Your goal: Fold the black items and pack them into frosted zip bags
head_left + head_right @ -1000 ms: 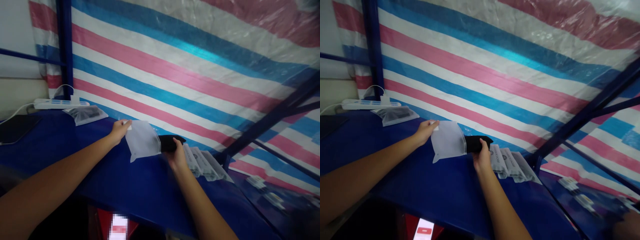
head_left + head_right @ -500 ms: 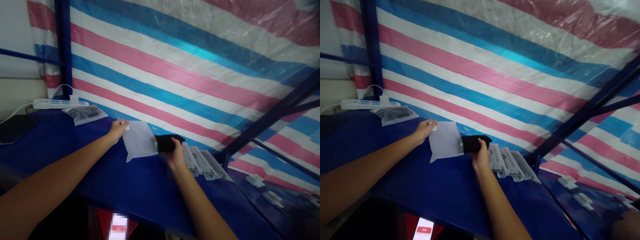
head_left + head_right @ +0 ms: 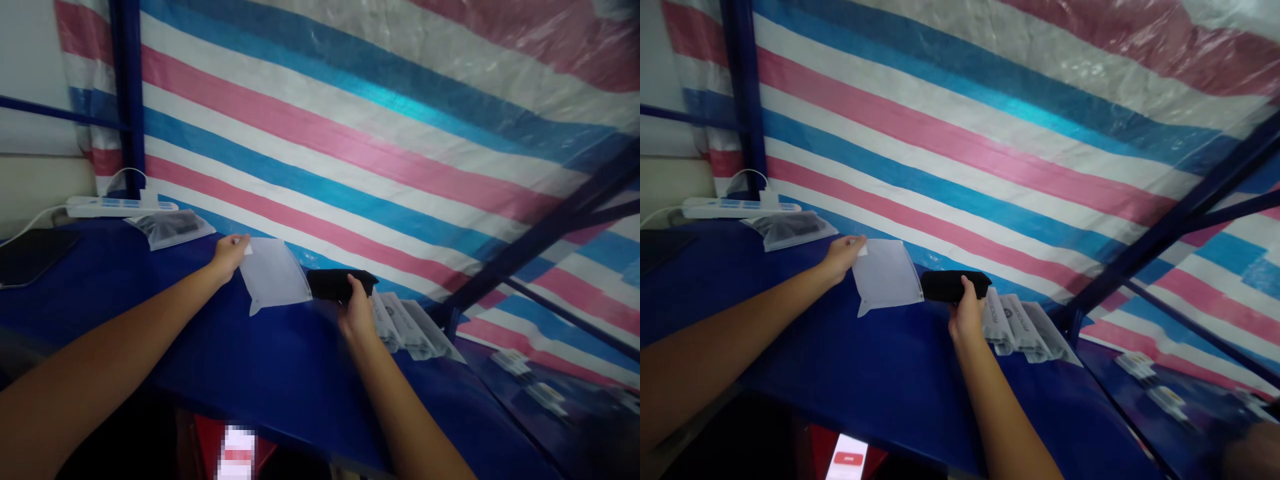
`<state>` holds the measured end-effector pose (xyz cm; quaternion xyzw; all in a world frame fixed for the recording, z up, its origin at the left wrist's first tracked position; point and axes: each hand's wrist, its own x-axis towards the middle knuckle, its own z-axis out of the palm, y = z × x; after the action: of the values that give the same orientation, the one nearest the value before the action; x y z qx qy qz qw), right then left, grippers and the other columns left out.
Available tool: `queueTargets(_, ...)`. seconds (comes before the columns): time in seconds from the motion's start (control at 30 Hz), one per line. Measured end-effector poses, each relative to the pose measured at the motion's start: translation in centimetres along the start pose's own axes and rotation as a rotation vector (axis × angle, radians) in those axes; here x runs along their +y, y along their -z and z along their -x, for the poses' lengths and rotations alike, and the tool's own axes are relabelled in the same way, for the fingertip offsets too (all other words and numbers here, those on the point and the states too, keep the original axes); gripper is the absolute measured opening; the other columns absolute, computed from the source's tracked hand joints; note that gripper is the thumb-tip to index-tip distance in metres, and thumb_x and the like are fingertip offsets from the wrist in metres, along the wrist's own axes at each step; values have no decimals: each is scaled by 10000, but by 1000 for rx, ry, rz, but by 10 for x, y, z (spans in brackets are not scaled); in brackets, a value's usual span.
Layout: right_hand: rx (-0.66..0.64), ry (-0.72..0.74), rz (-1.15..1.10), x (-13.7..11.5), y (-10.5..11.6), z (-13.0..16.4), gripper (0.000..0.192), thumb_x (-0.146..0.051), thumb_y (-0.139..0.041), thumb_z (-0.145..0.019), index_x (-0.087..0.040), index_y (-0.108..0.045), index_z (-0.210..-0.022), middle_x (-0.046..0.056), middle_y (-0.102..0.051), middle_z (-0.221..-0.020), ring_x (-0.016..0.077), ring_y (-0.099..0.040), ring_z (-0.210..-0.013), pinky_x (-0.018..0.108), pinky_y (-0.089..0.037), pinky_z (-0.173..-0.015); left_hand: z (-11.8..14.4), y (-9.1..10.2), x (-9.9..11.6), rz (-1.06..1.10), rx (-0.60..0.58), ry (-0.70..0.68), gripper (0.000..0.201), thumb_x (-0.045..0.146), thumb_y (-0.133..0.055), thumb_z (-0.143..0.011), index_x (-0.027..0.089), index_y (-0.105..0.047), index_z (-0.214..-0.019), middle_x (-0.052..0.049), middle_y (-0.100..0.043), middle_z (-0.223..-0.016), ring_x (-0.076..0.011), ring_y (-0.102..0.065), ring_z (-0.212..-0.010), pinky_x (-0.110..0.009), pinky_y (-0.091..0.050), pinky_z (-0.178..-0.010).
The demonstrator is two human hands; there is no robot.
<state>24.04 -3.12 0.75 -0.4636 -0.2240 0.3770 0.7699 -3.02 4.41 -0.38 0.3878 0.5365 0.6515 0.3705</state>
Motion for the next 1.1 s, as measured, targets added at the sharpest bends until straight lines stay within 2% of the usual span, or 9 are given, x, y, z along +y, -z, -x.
queueTargets(0.3, 14, -24, -1, -1, 3, -8, 477, -319, -781, -656, -247, -604, -1094, 13, -696, -1055, 229, -668, -1019, 297, -613, -637, -25, 9, -12, -86, 79, 14, 237, 391, -647, -816, 180, -649, -924, -54, -664, -811, -186, -640, -692, -269, -490, -590)
queueTargets(0.4, 16, -35, 17, 0, 3, -7, 487, -321, -782, -662, -244, -597, -1107, 25, -695, -1074, 245, -663, -1042, 337, -623, -665, -31, 12, -14, -162, 108, -1, 355, 390, -680, -796, 181, -616, -1076, -106, -670, -1011, -248, -664, -913, -347, -533, -769)
queueTargets(0.47, 10, -40, 21, 2, 3, -7, 498, -316, -784, -664, -245, -590, -1118, 29, -695, -1080, 251, -660, -1053, 356, -626, -678, -30, 12, -14, -310, 151, -129, 506, 369, -718, -762, 179, -564, -1205, -148, -604, -1228, -301, -565, -1186, -414, -465, -986)
queueTargets(0.53, -3, -42, 21, 3, 3, -7, 506, -313, -787, -666, -245, -585, -1125, 32, -696, -1081, 253, -663, -1045, 367, -628, -678, -24, 12, -12, -514, 132, -347, 580, 371, -711, -766, 177, -522, -1279, -156, -523, -1361, -317, -430, -1337, -437, -349, -1115)
queueTargets(0.63, -16, -47, 33, 6, 4, -8, 521, -314, -794, -663, -248, -577, -1132, 30, -701, -1068, 249, -674, -1010, 365, -628, -658, -4, 6, -8, -722, -126, -568, 520, 490, -646, -814, 210, -555, -1242, -116, -540, -1363, -310, -443, -1317, -451, -347, -1111)
queueTargets(0.77, -35, -67, 60, 8, 5, -9, 533, -315, -797, -665, -252, -568, -1142, 22, -707, -1027, 242, -684, -966, 360, -625, -645, 24, -1, -7, -909, -592, -652, 695, 703, -620, -745, 262, -565, -1280, -108, -526, -1410, -356, -424, -1338, -532, -332, -1100)
queueTargets(0.83, -44, -75, 65, 8, 5, -8, 530, -314, -795, -667, -249, -567, -1141, 18, -709, -1005, 237, -687, -951, 351, -623, -644, 29, -1, -10, -971, -756, -634, 816, 772, -592, -716, 256, -538, -1345, -130, -495, -1452, -374, -412, -1354, -538, -329, -1103)
queueTargets(0.97, -53, -79, 61, 8, 5, -7, 519, -298, -795, -662, -250, -573, -1129, 12, -713, -990, 226, -688, -946, 316, -614, -637, 23, 0, -21, -1036, -933, -574, 766, 733, -361, -875, 226, -476, -1437, -138, -423, -1538, -343, -379, -1410, -506, -284, -1147)
queueTargets(1.1, -69, -92, 98, 8, 4, -5, 473, -313, -775, -677, -245, -581, -1103, 23, -715, -980, 248, -693, -946, 350, -619, -634, 18, 1, -29, -1099, -934, -566, 676, 635, -244, -951, 261, -425, -1484, -114, -342, -1598, -324, -279, -1478, -553, -176, -1183)
